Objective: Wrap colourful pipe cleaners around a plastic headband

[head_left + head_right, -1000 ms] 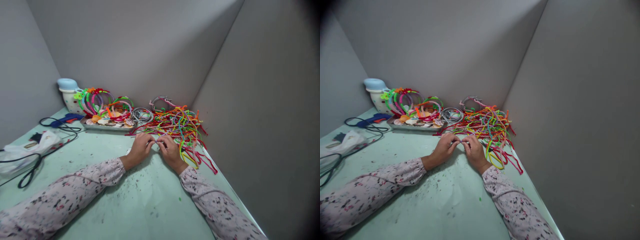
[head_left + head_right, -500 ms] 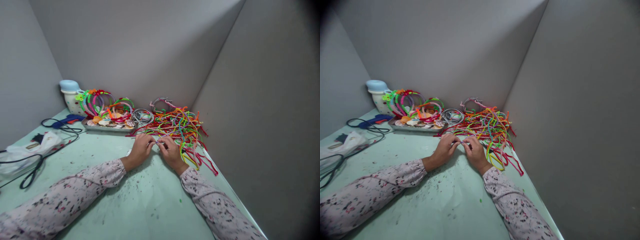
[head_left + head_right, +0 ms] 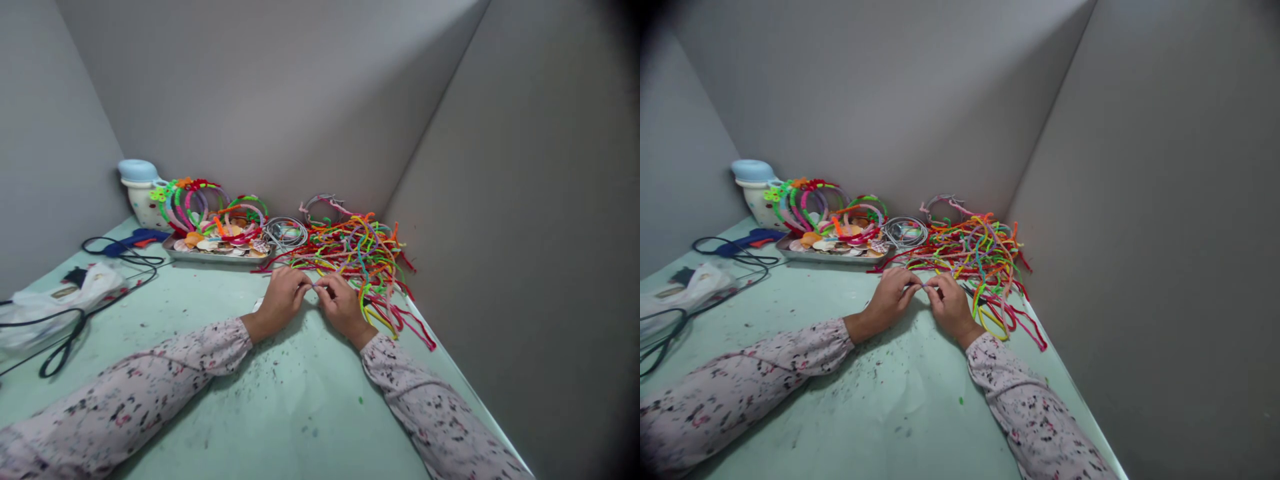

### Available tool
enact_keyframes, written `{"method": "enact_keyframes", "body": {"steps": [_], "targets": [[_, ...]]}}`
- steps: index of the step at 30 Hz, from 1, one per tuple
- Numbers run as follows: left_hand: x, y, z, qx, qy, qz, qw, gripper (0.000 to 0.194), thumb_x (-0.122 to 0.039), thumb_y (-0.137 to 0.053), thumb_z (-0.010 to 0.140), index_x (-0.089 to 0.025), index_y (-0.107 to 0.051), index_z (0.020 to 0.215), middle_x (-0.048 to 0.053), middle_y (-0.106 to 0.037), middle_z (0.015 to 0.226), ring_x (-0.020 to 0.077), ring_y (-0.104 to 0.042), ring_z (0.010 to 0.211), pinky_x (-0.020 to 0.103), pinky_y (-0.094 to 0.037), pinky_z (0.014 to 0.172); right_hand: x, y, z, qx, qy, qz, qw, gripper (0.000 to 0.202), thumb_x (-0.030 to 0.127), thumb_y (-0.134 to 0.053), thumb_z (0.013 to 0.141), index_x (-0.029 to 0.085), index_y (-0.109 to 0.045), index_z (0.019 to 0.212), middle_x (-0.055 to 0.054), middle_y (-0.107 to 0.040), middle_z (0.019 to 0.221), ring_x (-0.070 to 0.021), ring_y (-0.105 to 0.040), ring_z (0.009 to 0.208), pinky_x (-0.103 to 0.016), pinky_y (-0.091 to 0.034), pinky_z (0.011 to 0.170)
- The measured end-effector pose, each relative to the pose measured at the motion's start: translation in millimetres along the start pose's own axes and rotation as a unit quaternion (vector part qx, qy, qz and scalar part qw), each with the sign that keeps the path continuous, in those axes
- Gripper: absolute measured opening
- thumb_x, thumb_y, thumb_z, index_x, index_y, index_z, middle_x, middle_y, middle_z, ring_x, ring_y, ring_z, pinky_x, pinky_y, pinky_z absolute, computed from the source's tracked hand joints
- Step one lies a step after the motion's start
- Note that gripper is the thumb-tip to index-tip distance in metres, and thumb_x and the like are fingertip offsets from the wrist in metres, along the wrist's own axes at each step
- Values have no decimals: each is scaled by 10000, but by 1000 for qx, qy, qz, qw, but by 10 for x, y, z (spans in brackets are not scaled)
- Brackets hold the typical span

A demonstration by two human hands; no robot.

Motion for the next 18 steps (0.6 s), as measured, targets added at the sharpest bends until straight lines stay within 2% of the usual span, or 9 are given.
{"method": "enact_keyframes", "body": {"steps": [3, 6, 18], "targets": [[17, 2, 5, -2, 8, 0, 1000, 126, -273, -522, 897, -190, -595, 837, 23, -624, 822, 189, -521, 832, 353, -354, 801, -15, 17, 6, -9, -17, 21, 1000, 117, 236, -515, 896, 187, -617, 922, -56, -599, 904, -165, -570, 783, -291, -473, 690], [24, -6, 4, 3, 11, -2, 1000, 123, -277, -522, 896, -193, -599, 848, 24, -632, 831, 190, -523, 833, 355, -355, 806, -19, 21, 8, -9, -24, 30, 999, 144, 242, -485, 912, 192, -618, 884, -52, -597, 883, -169, -575, 803, -293, -476, 707], [-2, -34, -7, 18, 4, 8, 1000, 118, -260, -513, 899, -197, -598, 847, 24, -629, 815, 192, -520, 829, 357, -350, 797, -45, -24, 10, 23, -41, 20, 999, 185, 221, -432, 927, 199, -568, 802, -30, -560, 796, -173, -548, 786, -291, -454, 711]]}}
Point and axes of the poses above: each hand's wrist, its own z-axis towards the middle knuckle, its own y-axis out of the back of the hand, x = y × z, the point moved 7 cm from there along z, towards the middle knuckle
